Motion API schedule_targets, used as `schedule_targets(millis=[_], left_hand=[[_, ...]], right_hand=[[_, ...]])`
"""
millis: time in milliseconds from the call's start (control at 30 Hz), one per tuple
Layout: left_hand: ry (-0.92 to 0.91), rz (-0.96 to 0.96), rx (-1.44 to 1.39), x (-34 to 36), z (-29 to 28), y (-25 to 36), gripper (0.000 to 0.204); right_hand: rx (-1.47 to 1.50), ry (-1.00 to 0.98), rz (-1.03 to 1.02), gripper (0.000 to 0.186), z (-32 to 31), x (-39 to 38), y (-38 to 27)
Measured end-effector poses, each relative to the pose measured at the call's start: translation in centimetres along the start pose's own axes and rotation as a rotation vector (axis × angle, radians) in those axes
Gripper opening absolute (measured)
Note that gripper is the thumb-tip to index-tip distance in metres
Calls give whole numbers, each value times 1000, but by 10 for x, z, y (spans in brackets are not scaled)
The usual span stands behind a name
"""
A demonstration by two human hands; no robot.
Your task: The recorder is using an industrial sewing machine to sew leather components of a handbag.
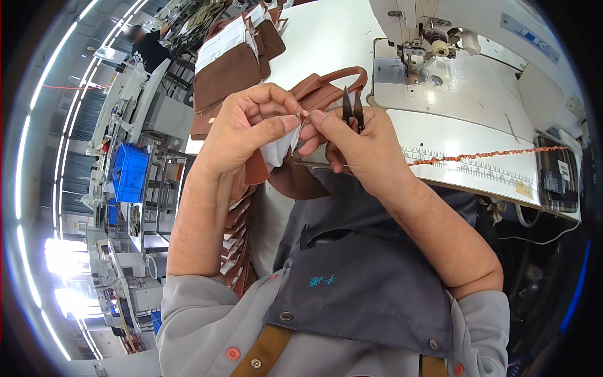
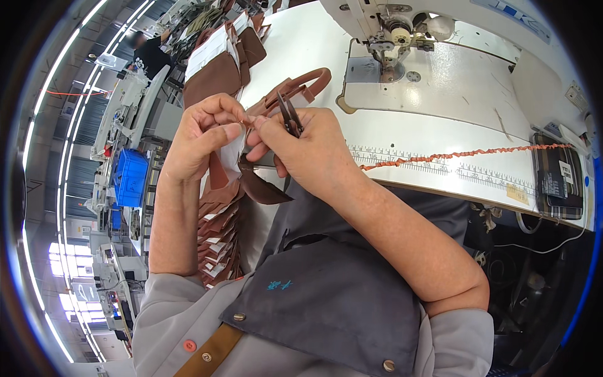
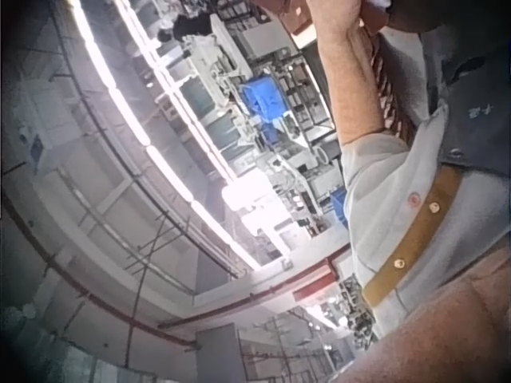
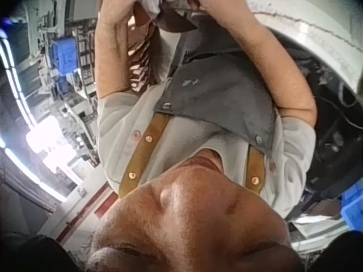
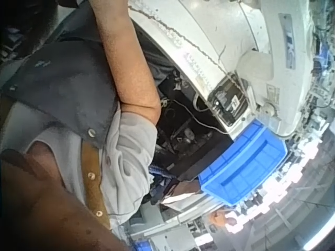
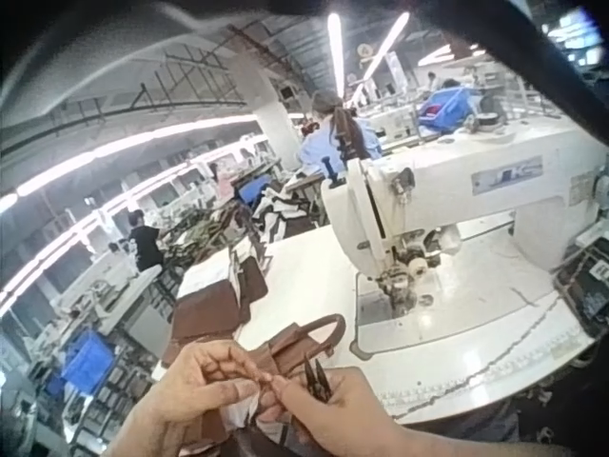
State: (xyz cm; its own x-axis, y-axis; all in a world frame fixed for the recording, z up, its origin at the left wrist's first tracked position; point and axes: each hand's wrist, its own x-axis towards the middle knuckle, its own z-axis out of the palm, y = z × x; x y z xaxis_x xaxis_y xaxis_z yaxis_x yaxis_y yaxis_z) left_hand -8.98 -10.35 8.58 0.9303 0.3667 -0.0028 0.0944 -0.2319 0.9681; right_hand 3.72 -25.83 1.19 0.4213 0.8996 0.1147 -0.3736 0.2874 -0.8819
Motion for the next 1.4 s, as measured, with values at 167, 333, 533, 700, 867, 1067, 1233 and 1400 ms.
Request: schedule_targets(millis=[167, 333, 533, 700, 867, 1067, 1233, 1400], left_hand=[[19, -46, 58, -4, -9, 0, 11], [66, -62, 96, -6, -8, -1, 10], [52, -53, 88, -3, 0, -2, 9], [30, -21, 93, 3, 9, -8, 12], [17, -3, 83, 7, 15, -9, 13], [13, 26, 99, 10, 24, -13, 20], [2, 143, 432, 7, 47, -29, 30], [49, 434, 802, -1, 86, -63, 23]], right_hand=[[-34, -27, 0, 30, 4, 1, 3], [-90, -37, -88, 28, 5, 3, 8], [-79, -54, -63, 24, -8, 0, 7], [-80, -30, -65, 25, -15, 0, 9], [-85, -22, -79, 25, -23, -1, 10], [-116, -16, -76, 26, -31, -1, 13], [-605, 43, -17, 20, -54, -7, 4], [-1173, 5, -186, 12, -82, -28, -11]])
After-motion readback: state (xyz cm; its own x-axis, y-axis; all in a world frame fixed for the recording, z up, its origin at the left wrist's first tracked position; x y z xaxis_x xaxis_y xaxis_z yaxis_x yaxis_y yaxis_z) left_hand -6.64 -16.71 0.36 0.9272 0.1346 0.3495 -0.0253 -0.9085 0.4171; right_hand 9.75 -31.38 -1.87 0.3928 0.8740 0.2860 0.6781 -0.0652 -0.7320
